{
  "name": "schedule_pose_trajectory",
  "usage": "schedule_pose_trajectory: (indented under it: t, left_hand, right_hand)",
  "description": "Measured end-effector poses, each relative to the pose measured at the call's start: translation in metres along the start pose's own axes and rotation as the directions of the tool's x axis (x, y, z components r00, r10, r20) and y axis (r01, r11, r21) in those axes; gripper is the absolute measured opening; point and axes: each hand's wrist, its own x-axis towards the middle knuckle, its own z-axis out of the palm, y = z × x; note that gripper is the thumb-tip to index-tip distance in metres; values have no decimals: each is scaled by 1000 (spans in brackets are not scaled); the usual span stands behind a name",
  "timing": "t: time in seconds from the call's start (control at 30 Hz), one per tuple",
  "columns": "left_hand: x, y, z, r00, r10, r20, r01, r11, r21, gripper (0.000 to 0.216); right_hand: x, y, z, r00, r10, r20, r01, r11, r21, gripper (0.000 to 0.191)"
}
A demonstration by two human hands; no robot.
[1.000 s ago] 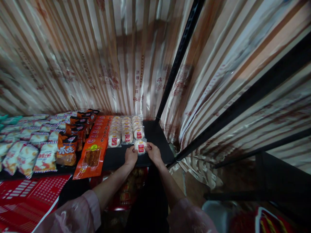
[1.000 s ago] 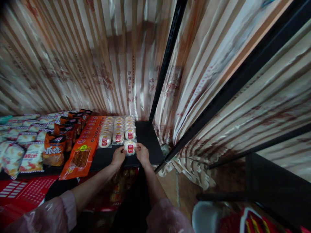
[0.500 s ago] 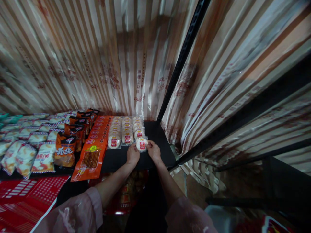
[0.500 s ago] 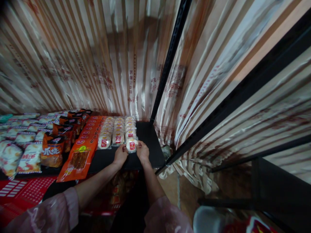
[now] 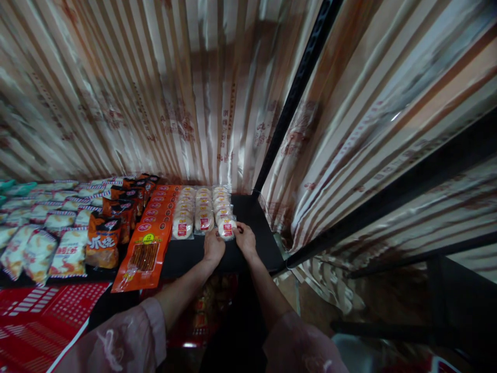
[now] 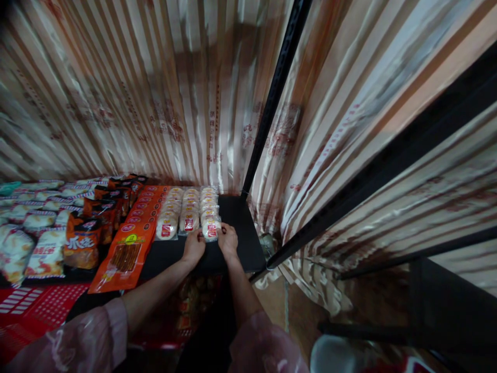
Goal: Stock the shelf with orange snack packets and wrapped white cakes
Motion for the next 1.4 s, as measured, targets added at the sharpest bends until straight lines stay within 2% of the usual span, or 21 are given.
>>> schedule_pose_trajectory:
  t: [0.4,0.87,1.4]
  left_hand:
    - [4,5,0,1000,-30,5,29,999,32,40]
    - [6,6,-2,1000,4,8,-5,990,139,40]
    - [-1,-4,7,997,70,-25,-67,993,101,38]
  right_hand:
    - [5,-7,0,999,33,24,-33,999,19,27]
    - [10,0,10,1000,-19,-2,19,998,-54,29]
    - [9,3,15,997,-68,-22,64,986,-154,28]
